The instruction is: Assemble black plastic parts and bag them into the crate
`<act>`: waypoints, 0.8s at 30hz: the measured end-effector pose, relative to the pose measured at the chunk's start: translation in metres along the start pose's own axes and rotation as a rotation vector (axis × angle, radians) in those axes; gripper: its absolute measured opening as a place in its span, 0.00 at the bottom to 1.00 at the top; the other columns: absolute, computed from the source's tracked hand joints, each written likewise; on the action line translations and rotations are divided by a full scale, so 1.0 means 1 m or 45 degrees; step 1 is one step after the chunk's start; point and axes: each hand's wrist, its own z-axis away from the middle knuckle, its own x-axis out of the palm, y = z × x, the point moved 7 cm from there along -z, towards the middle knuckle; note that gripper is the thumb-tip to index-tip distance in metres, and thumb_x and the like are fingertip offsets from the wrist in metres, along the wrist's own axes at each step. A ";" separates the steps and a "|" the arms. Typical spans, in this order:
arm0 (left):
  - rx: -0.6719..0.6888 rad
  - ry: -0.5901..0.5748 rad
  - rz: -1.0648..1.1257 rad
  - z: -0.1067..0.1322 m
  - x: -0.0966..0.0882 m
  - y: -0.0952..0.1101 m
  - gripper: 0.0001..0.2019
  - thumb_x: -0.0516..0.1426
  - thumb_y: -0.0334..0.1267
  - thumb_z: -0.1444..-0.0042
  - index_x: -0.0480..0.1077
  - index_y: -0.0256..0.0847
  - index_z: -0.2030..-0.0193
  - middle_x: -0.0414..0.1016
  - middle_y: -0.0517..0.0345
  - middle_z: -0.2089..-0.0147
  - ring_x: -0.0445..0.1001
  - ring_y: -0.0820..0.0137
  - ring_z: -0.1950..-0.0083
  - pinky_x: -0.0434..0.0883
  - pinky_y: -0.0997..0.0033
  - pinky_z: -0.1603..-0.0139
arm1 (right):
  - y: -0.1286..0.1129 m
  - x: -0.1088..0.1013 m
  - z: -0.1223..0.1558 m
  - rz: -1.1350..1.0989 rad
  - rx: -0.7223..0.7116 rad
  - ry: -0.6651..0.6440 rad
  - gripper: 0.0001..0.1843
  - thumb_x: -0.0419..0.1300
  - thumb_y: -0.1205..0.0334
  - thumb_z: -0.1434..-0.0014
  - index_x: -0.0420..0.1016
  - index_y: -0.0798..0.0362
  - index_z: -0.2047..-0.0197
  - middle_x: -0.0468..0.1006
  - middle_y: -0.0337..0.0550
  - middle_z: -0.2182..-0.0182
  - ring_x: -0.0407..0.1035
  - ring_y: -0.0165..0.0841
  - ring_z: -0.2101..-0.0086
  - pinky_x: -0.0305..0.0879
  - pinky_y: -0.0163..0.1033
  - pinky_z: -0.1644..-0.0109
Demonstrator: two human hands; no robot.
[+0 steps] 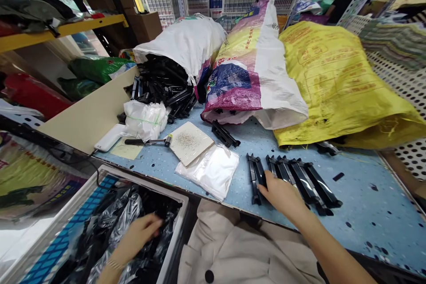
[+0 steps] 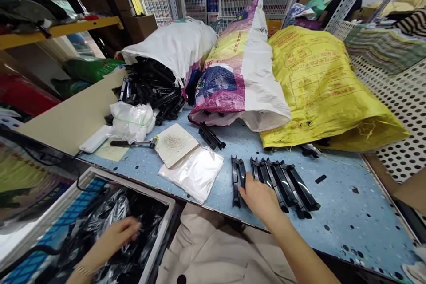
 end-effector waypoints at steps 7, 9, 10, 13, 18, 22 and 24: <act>0.686 0.188 -0.133 -0.082 0.116 0.179 0.02 0.57 0.31 0.50 0.72 0.36 0.70 0.74 0.42 0.59 0.70 0.56 0.53 0.67 0.58 0.53 | 0.024 0.013 0.000 -0.836 -0.003 -0.012 0.23 0.53 0.54 0.42 0.67 0.54 0.46 0.78 0.46 0.70 0.73 0.40 0.73 0.64 0.40 0.71; 0.631 0.155 -0.079 -0.098 0.121 0.179 0.05 0.58 0.28 0.52 0.68 0.38 0.77 0.74 0.48 0.64 0.72 0.60 0.59 0.68 0.62 0.58 | 0.030 0.016 0.003 -1.266 0.027 -0.006 0.25 0.56 0.50 0.44 0.67 0.51 0.46 0.76 0.40 0.73 0.70 0.36 0.76 0.64 0.39 0.73; 0.609 0.138 -0.052 -0.106 0.119 0.175 0.07 0.59 0.29 0.52 0.67 0.38 0.78 0.73 0.52 0.68 0.72 0.64 0.63 0.68 0.65 0.62 | 0.029 0.016 0.005 -1.478 0.036 0.008 0.25 0.58 0.48 0.45 0.69 0.50 0.47 0.75 0.39 0.73 0.69 0.35 0.76 0.65 0.39 0.73; 0.561 0.089 0.030 -0.124 0.105 0.157 0.10 0.61 0.37 0.52 0.65 0.39 0.79 0.70 0.61 0.77 0.70 0.71 0.74 0.66 0.72 0.71 | 0.010 0.010 0.006 -2.050 0.016 -0.010 0.19 0.64 0.48 0.49 0.75 0.50 0.57 0.76 0.40 0.73 0.70 0.36 0.72 0.67 0.41 0.66; 0.547 0.108 0.077 -0.132 0.101 0.148 0.06 0.56 0.34 0.49 0.65 0.39 0.76 0.72 0.62 0.78 0.71 0.73 0.76 0.67 0.74 0.73 | -0.047 -0.001 -0.014 -2.786 -0.048 -0.131 0.14 0.70 0.49 0.55 0.76 0.49 0.70 0.76 0.38 0.73 0.70 0.35 0.70 0.68 0.50 0.54; 0.627 0.186 -0.030 -0.122 0.102 0.158 0.05 0.53 0.26 0.49 0.68 0.39 0.71 0.74 0.58 0.72 0.74 0.70 0.68 0.71 0.71 0.65 | -0.082 0.004 -0.039 -2.873 -0.046 -0.102 0.16 0.68 0.47 0.54 0.75 0.51 0.70 0.75 0.37 0.74 0.69 0.32 0.71 0.69 0.49 0.54; 0.672 0.231 -0.109 -0.115 0.094 0.161 0.09 0.52 0.22 0.50 0.69 0.38 0.70 0.75 0.53 0.65 0.74 0.65 0.59 0.71 0.64 0.55 | -0.080 0.007 -0.044 -2.793 0.008 0.072 0.16 0.70 0.50 0.56 0.76 0.51 0.68 0.75 0.36 0.72 0.68 0.31 0.69 0.69 0.44 0.55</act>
